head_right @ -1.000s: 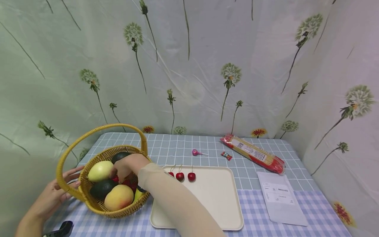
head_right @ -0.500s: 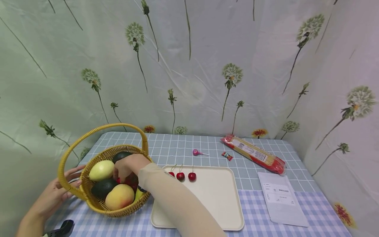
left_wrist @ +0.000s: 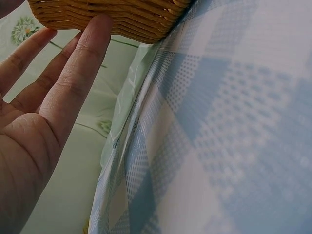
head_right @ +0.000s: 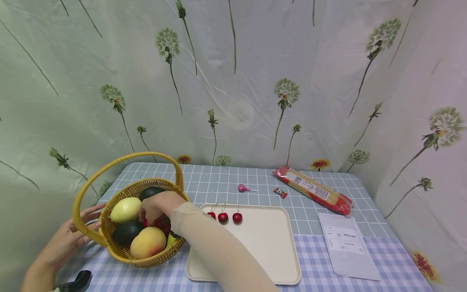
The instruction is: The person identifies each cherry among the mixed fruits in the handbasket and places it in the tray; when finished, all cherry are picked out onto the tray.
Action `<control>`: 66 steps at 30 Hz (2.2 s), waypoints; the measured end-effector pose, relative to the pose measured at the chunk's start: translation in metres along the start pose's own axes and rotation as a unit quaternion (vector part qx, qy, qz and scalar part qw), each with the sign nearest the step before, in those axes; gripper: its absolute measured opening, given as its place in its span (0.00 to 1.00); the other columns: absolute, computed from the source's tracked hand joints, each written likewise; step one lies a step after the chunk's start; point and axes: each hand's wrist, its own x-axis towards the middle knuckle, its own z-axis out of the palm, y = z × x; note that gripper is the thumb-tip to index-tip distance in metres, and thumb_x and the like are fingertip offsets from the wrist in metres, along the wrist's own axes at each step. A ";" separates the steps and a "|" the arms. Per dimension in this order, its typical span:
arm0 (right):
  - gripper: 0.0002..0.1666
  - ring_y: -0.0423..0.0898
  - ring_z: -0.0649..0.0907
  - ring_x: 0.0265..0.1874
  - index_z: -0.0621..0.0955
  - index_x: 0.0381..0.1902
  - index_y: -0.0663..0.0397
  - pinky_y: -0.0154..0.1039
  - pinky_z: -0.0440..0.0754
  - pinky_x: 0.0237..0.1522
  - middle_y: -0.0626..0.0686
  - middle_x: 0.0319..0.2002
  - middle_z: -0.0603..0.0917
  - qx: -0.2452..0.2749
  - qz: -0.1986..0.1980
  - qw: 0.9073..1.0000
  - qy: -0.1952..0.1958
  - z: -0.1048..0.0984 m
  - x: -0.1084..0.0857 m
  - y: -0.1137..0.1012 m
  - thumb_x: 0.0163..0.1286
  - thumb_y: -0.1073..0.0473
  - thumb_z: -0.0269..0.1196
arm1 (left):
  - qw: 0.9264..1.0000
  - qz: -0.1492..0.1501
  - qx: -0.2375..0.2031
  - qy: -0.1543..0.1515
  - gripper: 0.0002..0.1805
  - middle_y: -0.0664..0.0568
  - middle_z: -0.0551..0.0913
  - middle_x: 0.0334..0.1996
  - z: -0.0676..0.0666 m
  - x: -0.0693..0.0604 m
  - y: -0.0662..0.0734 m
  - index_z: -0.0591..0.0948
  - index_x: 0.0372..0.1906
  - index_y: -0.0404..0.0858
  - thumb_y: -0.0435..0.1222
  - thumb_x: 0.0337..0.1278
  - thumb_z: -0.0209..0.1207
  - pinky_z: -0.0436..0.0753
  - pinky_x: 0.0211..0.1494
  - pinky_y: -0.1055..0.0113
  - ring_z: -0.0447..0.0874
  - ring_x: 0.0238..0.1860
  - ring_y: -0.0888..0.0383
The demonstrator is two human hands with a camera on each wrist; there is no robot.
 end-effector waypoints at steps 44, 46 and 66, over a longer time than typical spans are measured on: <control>0.15 0.36 0.77 0.34 0.86 0.51 0.52 0.24 0.78 0.37 0.45 0.37 0.83 0.100 -0.135 0.977 0.132 -0.014 -0.056 0.069 0.72 0.53 0.75 | 1.000 0.016 0.003 -0.006 0.30 0.70 0.84 0.56 -0.003 0.001 0.002 0.72 0.80 0.46 0.27 0.81 0.54 0.92 0.50 0.70 0.88 0.53 0.70; 0.14 0.37 0.76 0.33 0.86 0.50 0.51 0.26 0.78 0.36 0.45 0.35 0.82 0.109 -0.139 0.975 0.136 -0.015 -0.062 0.074 0.72 0.53 0.75 | 1.000 0.015 0.004 -0.005 0.30 0.71 0.85 0.56 -0.003 0.001 0.003 0.72 0.80 0.46 0.27 0.81 0.54 0.92 0.50 0.70 0.88 0.53 0.70; 0.11 0.38 0.82 0.33 0.85 0.49 0.45 0.31 0.82 0.41 0.46 0.36 0.87 0.176 -0.121 0.963 0.165 0.005 -0.117 0.134 0.73 0.53 0.73 | 1.000 0.017 -0.013 -0.009 0.30 0.69 0.85 0.55 -0.002 0.003 0.001 0.72 0.80 0.47 0.27 0.81 0.53 0.92 0.50 0.69 0.89 0.53 0.69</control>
